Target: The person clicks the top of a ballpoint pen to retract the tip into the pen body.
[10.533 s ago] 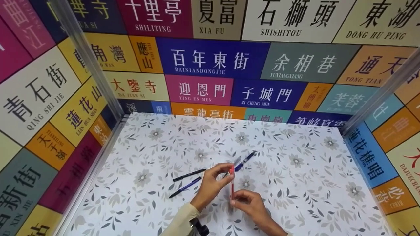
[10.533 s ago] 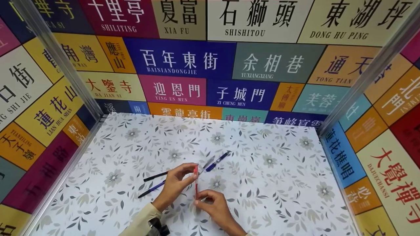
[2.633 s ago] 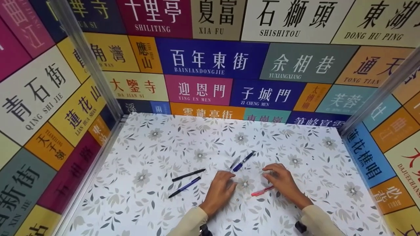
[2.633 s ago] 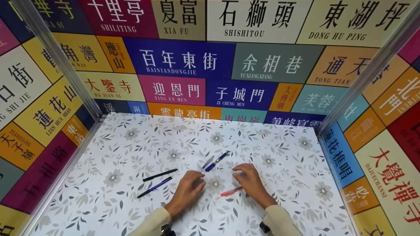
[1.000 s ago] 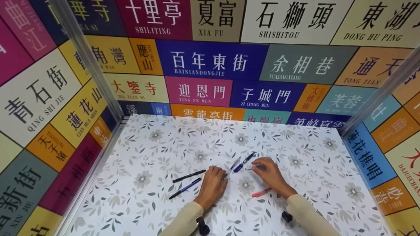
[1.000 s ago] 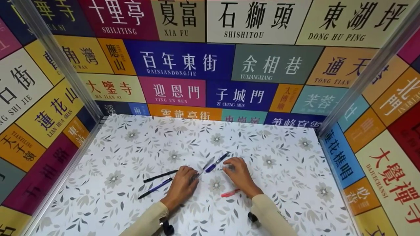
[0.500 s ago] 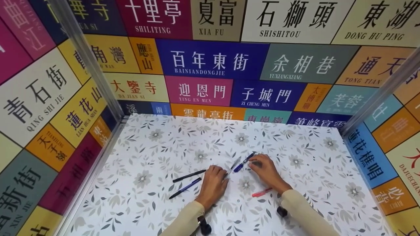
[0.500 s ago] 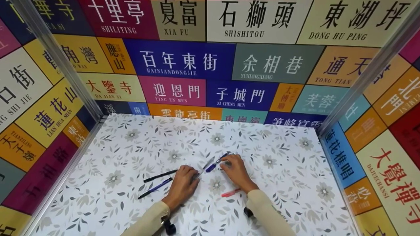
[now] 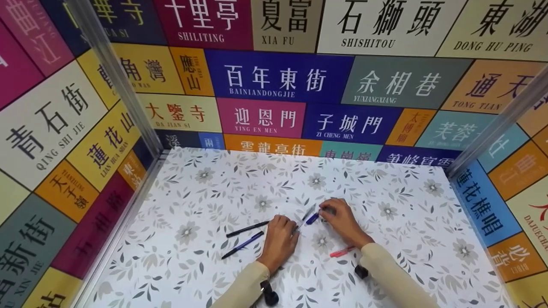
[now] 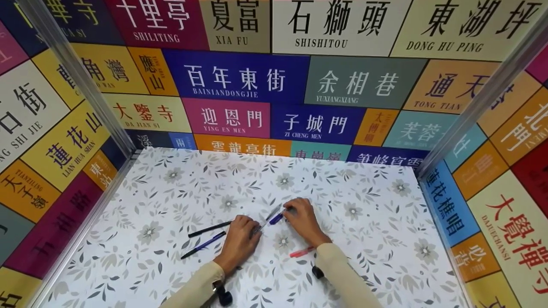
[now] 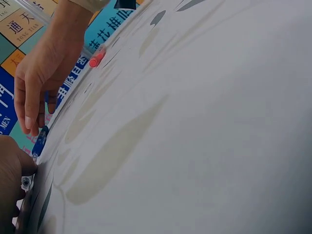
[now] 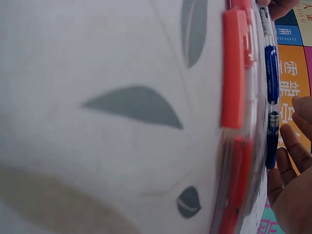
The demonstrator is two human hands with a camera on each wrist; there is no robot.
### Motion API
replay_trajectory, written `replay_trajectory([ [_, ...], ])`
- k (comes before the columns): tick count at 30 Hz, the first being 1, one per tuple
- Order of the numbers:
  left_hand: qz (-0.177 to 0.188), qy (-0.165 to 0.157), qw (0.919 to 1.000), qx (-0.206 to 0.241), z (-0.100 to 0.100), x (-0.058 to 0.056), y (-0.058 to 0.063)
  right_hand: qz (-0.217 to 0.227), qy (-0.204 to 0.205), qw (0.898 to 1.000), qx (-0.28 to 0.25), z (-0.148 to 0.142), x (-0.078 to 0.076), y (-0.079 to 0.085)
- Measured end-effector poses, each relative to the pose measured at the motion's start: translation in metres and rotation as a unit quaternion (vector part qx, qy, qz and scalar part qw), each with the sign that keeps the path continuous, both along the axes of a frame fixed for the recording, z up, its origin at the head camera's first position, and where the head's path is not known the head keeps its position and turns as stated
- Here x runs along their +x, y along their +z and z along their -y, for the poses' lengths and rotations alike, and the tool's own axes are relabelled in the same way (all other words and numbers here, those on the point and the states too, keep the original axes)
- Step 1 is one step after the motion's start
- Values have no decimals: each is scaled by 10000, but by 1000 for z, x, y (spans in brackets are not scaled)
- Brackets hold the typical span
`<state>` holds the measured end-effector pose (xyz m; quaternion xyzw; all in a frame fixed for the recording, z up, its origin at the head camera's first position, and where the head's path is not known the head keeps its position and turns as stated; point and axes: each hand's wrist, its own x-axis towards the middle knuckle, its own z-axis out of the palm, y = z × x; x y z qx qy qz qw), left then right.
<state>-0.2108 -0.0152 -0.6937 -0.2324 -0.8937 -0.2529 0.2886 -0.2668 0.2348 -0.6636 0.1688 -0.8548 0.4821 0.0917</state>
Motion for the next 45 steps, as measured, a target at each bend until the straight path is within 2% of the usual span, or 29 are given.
replay_trajectory([
  [4, -78, 33, 10000, 16, -1, -1, 0, 100, 4, 10000, 1, 3, -3, 2],
  [10, -205, 33, 9998, -10, -2, -2, -1, -10, 8, 10000, 42, 6, -7, 1],
  [16, -272, 264, 9990, -217, -1, -2, -1, 73, -24, 10000, 51, 9, -7, 1],
  [22, -346, 337, 9987, -167, 0, -2, -1, -103, -56, 9998, 150, 10, -7, 0],
  [28, -247, 301, 9991, 175, 1, -1, 1, -229, -58, 9995, 223, 10, -7, -2],
  [35, 59, 287, 9970, 716, 2, 3, 4, -120, 67, 9997, 183, 9, -5, 1],
  [40, 314, 89, 9896, 1403, 2, 5, 6, -24, 112, 9997, 227, 10, -5, 5],
  [45, 233, -159, 9805, 1944, 3, 4, 6, -56, 73, 9997, 223, 11, -6, 4],
])
